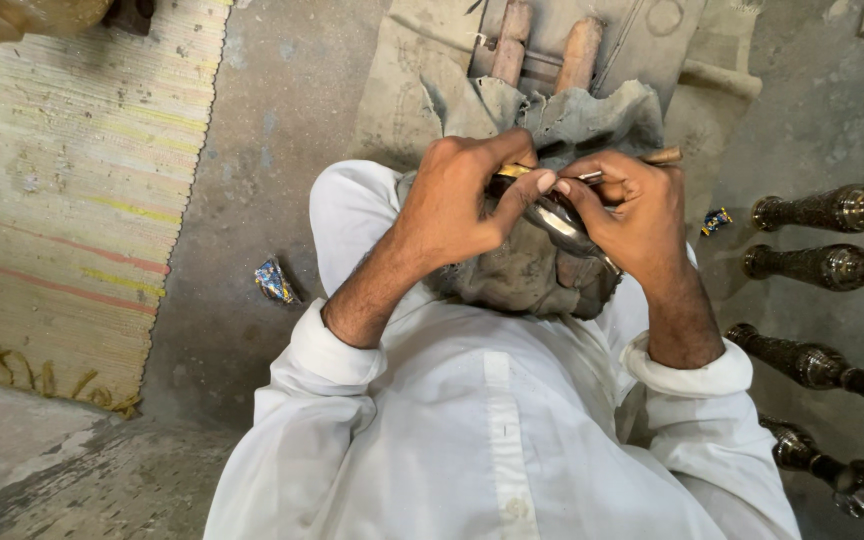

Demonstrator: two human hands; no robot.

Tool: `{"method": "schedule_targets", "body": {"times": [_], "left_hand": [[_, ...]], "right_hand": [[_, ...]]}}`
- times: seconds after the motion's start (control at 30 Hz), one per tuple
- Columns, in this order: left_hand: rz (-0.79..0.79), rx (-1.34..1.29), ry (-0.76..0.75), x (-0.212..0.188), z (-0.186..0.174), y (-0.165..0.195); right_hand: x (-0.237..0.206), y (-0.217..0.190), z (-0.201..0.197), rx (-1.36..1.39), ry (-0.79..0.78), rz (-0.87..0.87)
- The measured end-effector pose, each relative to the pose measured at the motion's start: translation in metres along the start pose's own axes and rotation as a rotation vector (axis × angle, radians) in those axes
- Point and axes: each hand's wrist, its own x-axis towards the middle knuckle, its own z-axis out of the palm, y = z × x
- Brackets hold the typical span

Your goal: The person sits cross-legged on the floor holding a brass animal figurine against a cloth pad on their lap and engraves its surface with a small hand chisel, rotating the figurine repeatedly to reach different sides and legs.

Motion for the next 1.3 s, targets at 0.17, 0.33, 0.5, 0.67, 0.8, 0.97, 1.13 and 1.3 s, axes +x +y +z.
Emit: {"method": "schedule_targets", "body": {"times": [0.17,0.33,0.5,0.67,0.8,0.97,1.13,1.3], "left_hand": [[-0.024,-0.014,-0.008,0.001,0.001,0.0],[-0.031,-0.007,-0.015,0.003,0.002,0.0],[-0.036,0.02,-0.008,0.004,0.003,0.0],[-0.017,0.013,0.0,0.007,0.005,-0.002],[-0.042,0.027,0.002,0.009,0.006,-0.002],[0.003,0.028,0.035,0.011,0.007,-0.002],[-0.049,0.026,0.004,0.015,0.009,-0.003],[0.007,0.032,0.046,0.016,0.01,-0.004]], "right_hand": [[0.003,-0.003,-0.001,-0.051,-0.012,0.035],[0.003,0.001,-0.001,0.011,-0.026,-0.009],[0.003,0.003,-0.003,0.021,-0.049,0.023],[-0.002,0.002,-0.003,-0.002,-0.036,0.058],[-0.004,0.004,-0.003,0.004,-0.016,0.032],[-0.008,0.007,-0.002,-0.027,0.006,-0.013],[-0.01,0.012,-0.002,-0.042,0.015,-0.085],[-0.014,0.011,-0.001,-0.011,0.019,-0.077]]}}
